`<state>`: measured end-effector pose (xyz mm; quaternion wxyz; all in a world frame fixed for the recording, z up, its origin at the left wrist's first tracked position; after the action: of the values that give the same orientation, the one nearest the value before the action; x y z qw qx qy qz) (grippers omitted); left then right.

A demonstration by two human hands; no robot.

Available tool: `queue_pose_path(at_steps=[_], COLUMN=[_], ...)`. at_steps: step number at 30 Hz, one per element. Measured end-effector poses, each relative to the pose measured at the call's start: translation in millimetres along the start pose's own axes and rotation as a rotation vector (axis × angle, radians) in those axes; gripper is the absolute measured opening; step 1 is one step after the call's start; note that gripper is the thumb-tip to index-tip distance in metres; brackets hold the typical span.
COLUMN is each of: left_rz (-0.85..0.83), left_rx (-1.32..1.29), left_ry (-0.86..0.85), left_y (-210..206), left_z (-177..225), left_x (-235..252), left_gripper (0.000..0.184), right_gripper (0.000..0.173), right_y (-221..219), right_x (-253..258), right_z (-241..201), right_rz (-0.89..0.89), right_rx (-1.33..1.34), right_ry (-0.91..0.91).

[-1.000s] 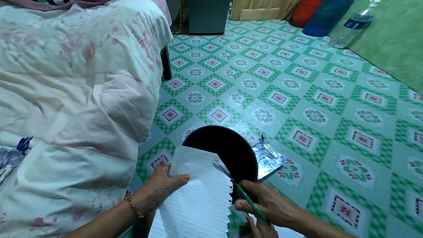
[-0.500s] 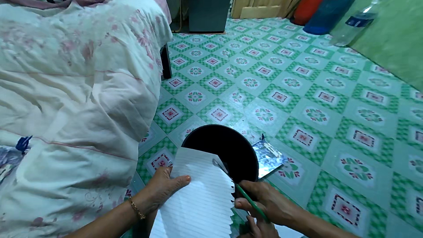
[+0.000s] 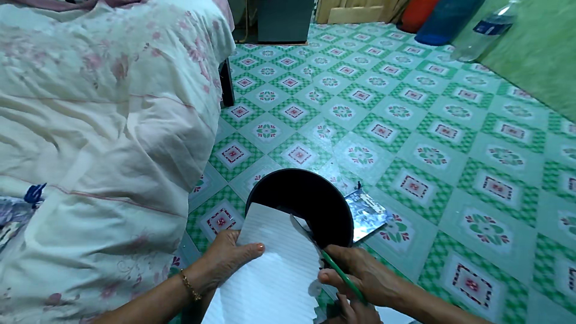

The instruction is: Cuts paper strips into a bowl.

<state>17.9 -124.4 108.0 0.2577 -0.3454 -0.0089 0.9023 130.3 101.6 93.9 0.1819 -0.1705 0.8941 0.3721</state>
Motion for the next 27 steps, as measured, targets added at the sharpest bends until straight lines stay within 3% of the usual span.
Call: queue_pose_path(at_steps=[6,19,21,27], left_rz=[0.007,0.012,0.034,0.142], left_rx=[0.000,0.057,0.054,-0.018], left_ry=[0.003,0.033,0.016,-0.112], left_y=[0.5,2.9,4.5,13.4], left_z=[1.5,-0.3,3.5,18.2], left_x=[0.8,3.4,3.5,7.1], left_gripper=[0.006,0.005,0.004,0.003], right_gripper=[0.032,0.024,0.030,0.071], right_y=[2.5,1.8,2.2,5.0], right_x=[-0.2,0.9,0.5,-5.3], right_z=[-0.1,4.8,7.5,21.5], right_rz=[0.040,0.009,-0.066,-0.162], right_rx=[0.124,0.264,0.246,-0.007], right_ry=[-0.016,-0.023,-0.046,-0.049])
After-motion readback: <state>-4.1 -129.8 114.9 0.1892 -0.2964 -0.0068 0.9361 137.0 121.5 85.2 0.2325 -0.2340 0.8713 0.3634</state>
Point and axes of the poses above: each hand's wrist, its own x-axis towards the middle knuckle, its own y-axis out of the back of the hand, z = x × y, the point moved 5 cm from there along x, towards the middle knuckle, and after that the axes turned 15 degrees about -x, right-handed, at the moved point
